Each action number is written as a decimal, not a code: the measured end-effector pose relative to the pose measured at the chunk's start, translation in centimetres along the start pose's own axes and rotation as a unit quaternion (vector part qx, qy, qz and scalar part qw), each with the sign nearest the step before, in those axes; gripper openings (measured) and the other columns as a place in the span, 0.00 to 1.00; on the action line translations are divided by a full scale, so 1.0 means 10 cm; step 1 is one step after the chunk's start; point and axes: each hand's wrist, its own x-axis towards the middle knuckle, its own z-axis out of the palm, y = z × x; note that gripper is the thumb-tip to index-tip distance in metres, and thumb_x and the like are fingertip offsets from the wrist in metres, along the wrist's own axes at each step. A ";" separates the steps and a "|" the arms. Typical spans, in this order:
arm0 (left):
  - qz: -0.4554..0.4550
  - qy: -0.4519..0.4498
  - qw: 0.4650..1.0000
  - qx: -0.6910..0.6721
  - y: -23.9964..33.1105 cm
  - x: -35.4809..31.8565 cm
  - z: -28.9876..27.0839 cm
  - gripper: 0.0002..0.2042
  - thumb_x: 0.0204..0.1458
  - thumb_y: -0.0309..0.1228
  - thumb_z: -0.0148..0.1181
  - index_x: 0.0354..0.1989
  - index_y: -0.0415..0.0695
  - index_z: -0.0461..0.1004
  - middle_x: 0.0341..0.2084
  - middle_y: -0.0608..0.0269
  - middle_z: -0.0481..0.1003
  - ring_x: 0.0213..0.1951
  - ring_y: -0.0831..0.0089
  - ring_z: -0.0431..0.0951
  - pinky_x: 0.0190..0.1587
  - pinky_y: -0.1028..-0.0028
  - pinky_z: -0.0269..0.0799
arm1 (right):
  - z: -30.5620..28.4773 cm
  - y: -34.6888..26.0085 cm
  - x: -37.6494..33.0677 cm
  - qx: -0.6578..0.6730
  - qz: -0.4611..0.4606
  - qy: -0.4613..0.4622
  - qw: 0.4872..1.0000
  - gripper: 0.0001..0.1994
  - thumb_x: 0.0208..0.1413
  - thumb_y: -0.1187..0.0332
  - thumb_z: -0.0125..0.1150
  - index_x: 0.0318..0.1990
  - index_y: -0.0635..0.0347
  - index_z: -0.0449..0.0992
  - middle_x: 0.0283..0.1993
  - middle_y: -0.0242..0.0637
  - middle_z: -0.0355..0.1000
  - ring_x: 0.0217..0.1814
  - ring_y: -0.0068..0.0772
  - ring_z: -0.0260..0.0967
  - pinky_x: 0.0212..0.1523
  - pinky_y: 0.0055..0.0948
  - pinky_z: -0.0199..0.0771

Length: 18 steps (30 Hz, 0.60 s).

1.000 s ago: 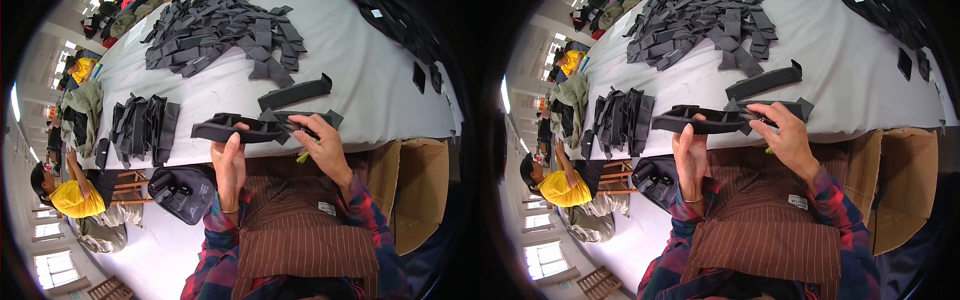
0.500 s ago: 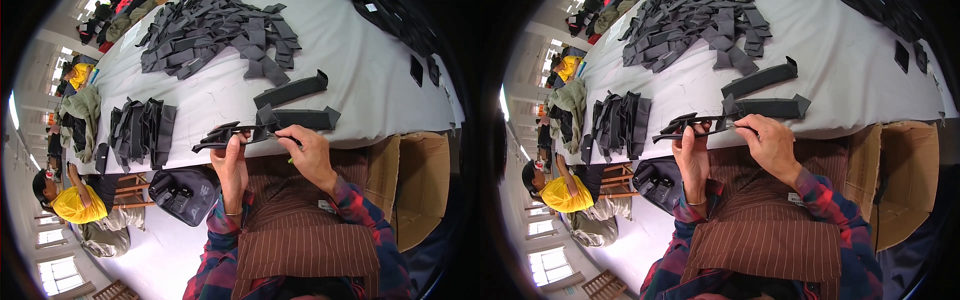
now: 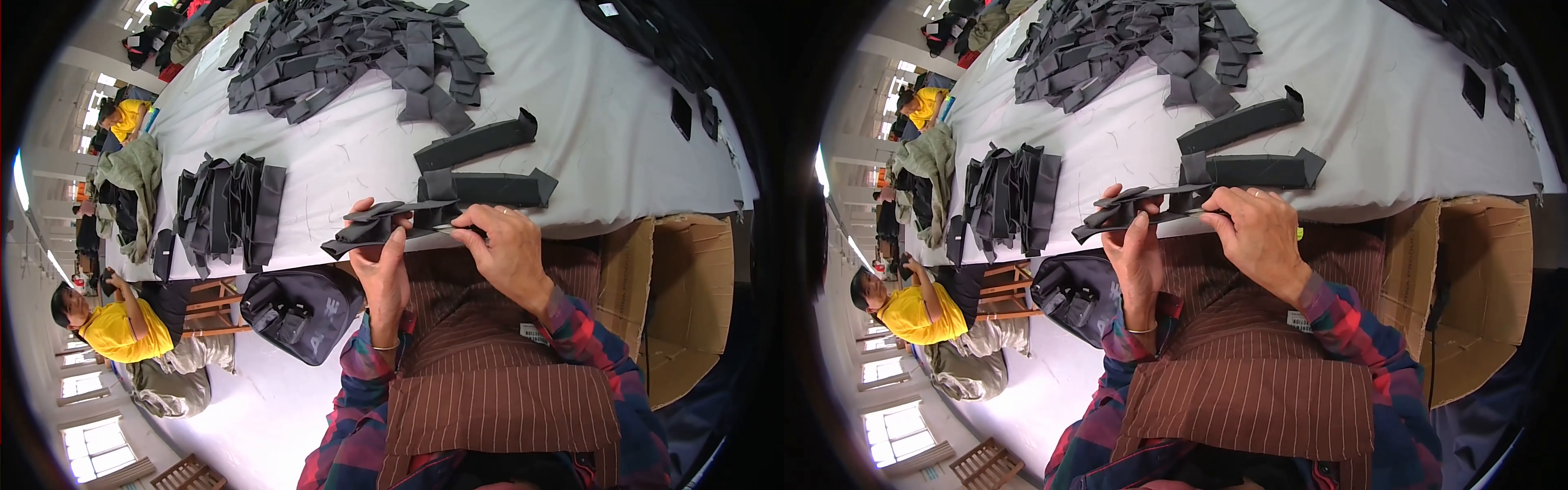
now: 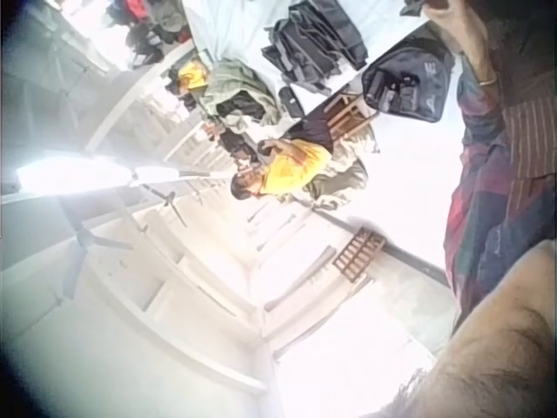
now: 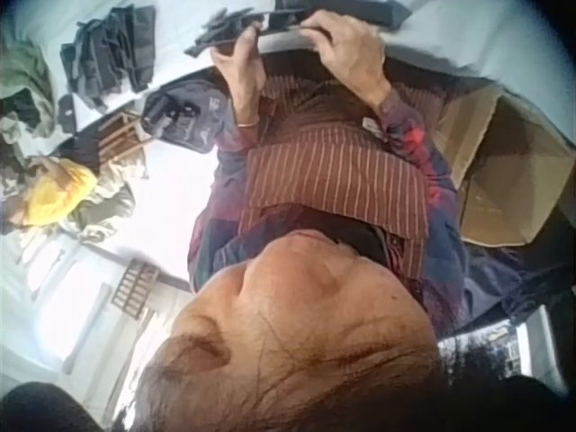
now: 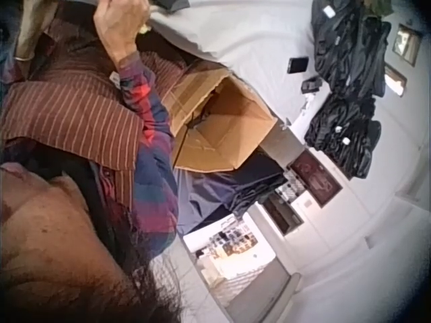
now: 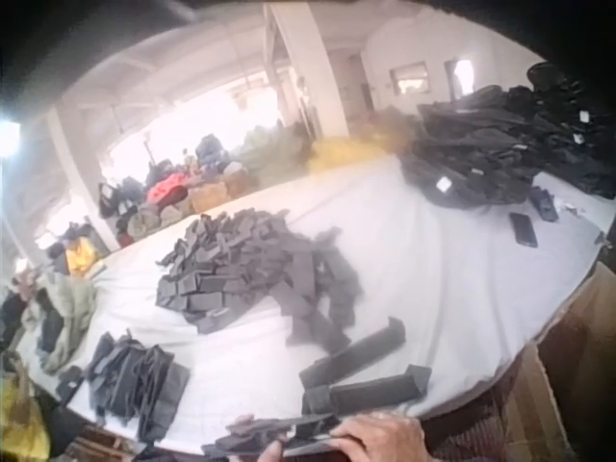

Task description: Trimming excess thread or small pieces from black fabric components at a workbench.

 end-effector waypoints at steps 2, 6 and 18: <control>0.001 0.002 1.000 0.018 -0.03 -0.02 0.01 0.29 0.48 0.16 0.57 0.60 0.38 0.56 0.37 0.58 0.74 0.43 0.73 0.73 0.52 0.73 0.64 | 0.01 0.02 -0.01 -0.011 -0.011 -0.007 1.000 0.06 0.50 0.65 0.63 0.29 0.55 0.73 0.25 0.31 0.71 0.28 0.38 0.69 0.31 0.36 0.65; 0.005 -0.014 0.998 0.053 -0.02 -0.04 0.00 0.32 0.49 0.18 0.56 0.65 0.37 0.53 0.39 0.56 0.73 0.44 0.71 0.73 0.53 0.72 0.62 | 0.03 0.02 0.00 -0.007 0.002 -0.011 1.000 0.06 0.50 0.66 0.63 0.29 0.55 0.73 0.25 0.32 0.71 0.29 0.38 0.69 0.31 0.37 0.66; 0.010 -0.034 0.995 0.097 -0.03 -0.08 -0.02 0.34 0.47 0.16 0.53 0.66 0.36 0.50 0.42 0.53 0.74 0.46 0.70 0.74 0.55 0.71 0.63 | 0.12 -0.07 0.07 -0.040 -0.042 -0.034 0.998 0.06 0.50 0.71 0.61 0.36 0.57 0.74 0.30 0.35 0.71 0.33 0.40 0.69 0.33 0.37 0.68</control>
